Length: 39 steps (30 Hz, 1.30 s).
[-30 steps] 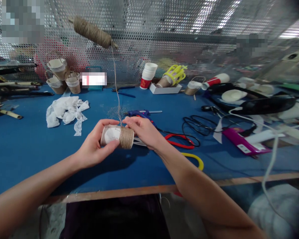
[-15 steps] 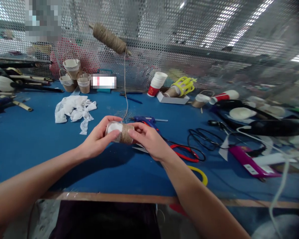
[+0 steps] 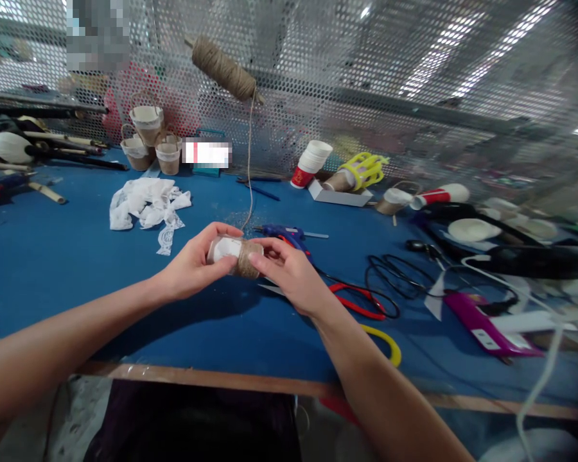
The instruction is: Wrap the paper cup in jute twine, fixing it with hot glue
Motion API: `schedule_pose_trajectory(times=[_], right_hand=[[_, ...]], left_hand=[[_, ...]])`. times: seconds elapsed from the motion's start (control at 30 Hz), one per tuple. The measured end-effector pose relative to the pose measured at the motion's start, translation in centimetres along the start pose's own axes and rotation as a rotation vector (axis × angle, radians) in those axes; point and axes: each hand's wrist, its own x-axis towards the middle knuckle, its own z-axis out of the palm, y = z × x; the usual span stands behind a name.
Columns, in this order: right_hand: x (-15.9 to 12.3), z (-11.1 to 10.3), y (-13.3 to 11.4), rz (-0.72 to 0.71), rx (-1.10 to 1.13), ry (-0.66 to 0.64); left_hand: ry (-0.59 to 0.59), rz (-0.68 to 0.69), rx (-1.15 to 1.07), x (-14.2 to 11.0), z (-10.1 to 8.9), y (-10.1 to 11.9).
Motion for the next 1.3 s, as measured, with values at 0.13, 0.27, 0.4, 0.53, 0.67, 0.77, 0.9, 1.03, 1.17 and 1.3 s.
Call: schedule_pose_trajectory(times=[0.13, 0.27, 0.4, 0.53, 0.67, 0.77, 0.9, 1.03, 1.17, 1.3], right_hand=[[0.01, -0.02, 0.02, -0.001, -0.011, -0.006], [0.05, 0.02, 0.10, 0.008, -0.001, -0.004], [0.08, 0.05, 0.29, 0.012, 0.003, -0.006], [0.13, 0.10, 0.39, 0.022, 0.025, -0.006], [0.17, 0.19, 0.25, 0.104, 0.181, -0.038], [0.17, 0.21, 0.16, 0.187, 0.272, -0.054], [0.13, 0.23, 0.18, 0.193, 0.277, -0.038], [0.04, 0.26, 0.23, 0.144, 0.212, -0.028], [-0.02, 0.24, 0.25, 0.093, 0.126, -0.010], [-0.04, 0.25, 0.23, 0.059, 0.067, 0.010]], left_hand=[[-0.010, -0.006, 0.011, 0.09, 0.01, 0.14], [-0.011, -0.006, 0.015, 0.17, 0.03, 0.30], [-0.001, -0.020, 0.014, 0.18, 0.13, 0.41], [-0.007, -0.012, 0.026, 0.23, 0.05, 0.30], [-0.045, 0.002, 0.002, 0.29, -0.30, 0.20], [-0.068, -0.014, -0.030, 0.30, -0.43, 0.28], [-0.069, -0.048, -0.044, 0.41, -0.23, 0.46], [-0.062, -0.067, -0.047, 0.48, -0.06, 0.53], [-0.058, -0.090, -0.048, 0.35, -0.12, 0.52], [-0.081, -0.078, -0.037, 0.30, -0.37, 0.54]])
